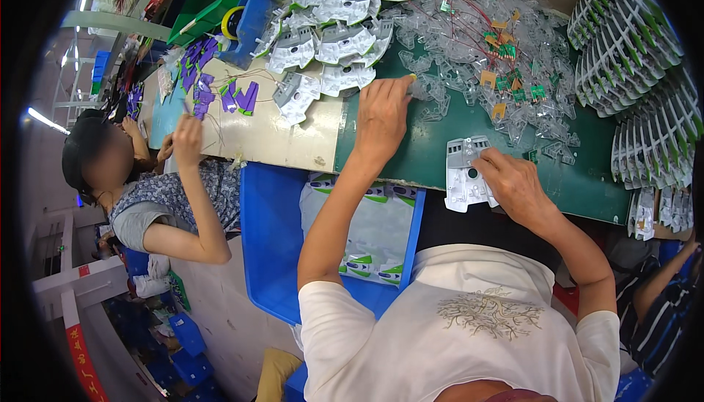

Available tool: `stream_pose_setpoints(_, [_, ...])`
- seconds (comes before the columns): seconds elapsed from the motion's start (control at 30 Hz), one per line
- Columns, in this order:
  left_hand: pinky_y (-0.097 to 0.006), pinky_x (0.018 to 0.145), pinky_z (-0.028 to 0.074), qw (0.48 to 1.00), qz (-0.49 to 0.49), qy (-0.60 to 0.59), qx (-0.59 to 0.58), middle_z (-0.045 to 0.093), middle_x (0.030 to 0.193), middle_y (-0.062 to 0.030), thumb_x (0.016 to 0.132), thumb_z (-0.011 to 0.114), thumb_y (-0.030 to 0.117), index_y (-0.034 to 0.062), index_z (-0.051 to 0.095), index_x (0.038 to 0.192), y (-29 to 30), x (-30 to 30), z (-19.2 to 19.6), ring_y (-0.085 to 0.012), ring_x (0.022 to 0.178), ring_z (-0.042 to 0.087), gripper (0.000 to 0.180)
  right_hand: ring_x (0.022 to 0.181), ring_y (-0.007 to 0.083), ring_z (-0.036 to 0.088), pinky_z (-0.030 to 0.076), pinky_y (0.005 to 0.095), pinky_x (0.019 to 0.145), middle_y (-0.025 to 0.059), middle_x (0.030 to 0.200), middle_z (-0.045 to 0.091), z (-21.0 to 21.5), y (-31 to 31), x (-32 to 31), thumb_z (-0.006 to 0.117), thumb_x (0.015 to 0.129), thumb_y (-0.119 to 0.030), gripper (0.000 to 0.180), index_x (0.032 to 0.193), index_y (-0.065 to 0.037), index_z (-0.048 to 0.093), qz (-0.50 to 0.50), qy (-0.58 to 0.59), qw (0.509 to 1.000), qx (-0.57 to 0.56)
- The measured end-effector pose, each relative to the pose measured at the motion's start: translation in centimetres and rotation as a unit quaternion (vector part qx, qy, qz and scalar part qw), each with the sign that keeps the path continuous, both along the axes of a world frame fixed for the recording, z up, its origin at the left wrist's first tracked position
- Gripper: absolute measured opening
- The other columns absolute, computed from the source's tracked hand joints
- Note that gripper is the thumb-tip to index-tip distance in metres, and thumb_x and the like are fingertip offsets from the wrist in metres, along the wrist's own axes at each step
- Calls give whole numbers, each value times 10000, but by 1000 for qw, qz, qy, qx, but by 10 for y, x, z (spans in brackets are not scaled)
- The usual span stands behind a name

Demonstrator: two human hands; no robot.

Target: The person assembles electronic housings by connecting wired circuit components, installing them into plastic casing parts by hand, and stacking the assembled units on the table.

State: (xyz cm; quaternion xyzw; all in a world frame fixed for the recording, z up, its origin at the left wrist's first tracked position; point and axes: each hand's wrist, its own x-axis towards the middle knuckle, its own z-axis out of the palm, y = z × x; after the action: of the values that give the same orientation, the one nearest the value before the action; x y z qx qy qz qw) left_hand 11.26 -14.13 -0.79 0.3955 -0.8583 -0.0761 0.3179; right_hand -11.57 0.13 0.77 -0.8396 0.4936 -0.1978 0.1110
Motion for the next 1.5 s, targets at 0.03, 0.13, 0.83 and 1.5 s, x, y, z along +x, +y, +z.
stream_pose_setpoints(0.03, [-432, 877, 457, 1000, 0, -12, -15, 642, 1047, -155, 830, 642, -22, 37, 607, 1170, -1, -1, 1, -352, 973, 598, 347, 733, 282, 665, 530, 389, 612, 108, 994, 612, -1, 1, 0, 642, 758, 24, 286, 1042, 1, 630, -10, -8, 1000, -9])
stream_pose_setpoints(0.13, [-442, 845, 457, 995, 26, 78, -51, 623, 1021, -149, 816, 604, -44, 28, 615, 1134, 14, -7, -3, -339, 946, 590, 326, 732, 283, 669, 535, 387, 611, 107, 1003, 620, -1, 4, -2, 647, 750, 29, 288, 1037, -1, 637, -15, -27, 1000, -3])
stream_pose_setpoints(0.83, [-441, 732, 482, 994, 40, -13, 101, 609, 941, -168, 822, 707, 19, -14, 586, 1064, 100, -9, 5, -343, 835, 599, 273, 774, 285, 638, 506, 417, 612, 101, 920, 548, 10, -3, -14, 636, 700, 53, 251, 938, -17, 597, 35, 22, 998, 44])
stream_pose_setpoints(1.5, [-383, 796, 514, 985, -156, -60, 34, 651, 1011, -110, 739, 679, -9, -6, 693, 983, 102, -36, 2, -267, 970, 643, 244, 731, 283, 654, 510, 395, 567, 107, 824, 590, -2, -2, -16, 629, 756, 18, 205, 951, -7, 570, 26, -55, 998, -8])
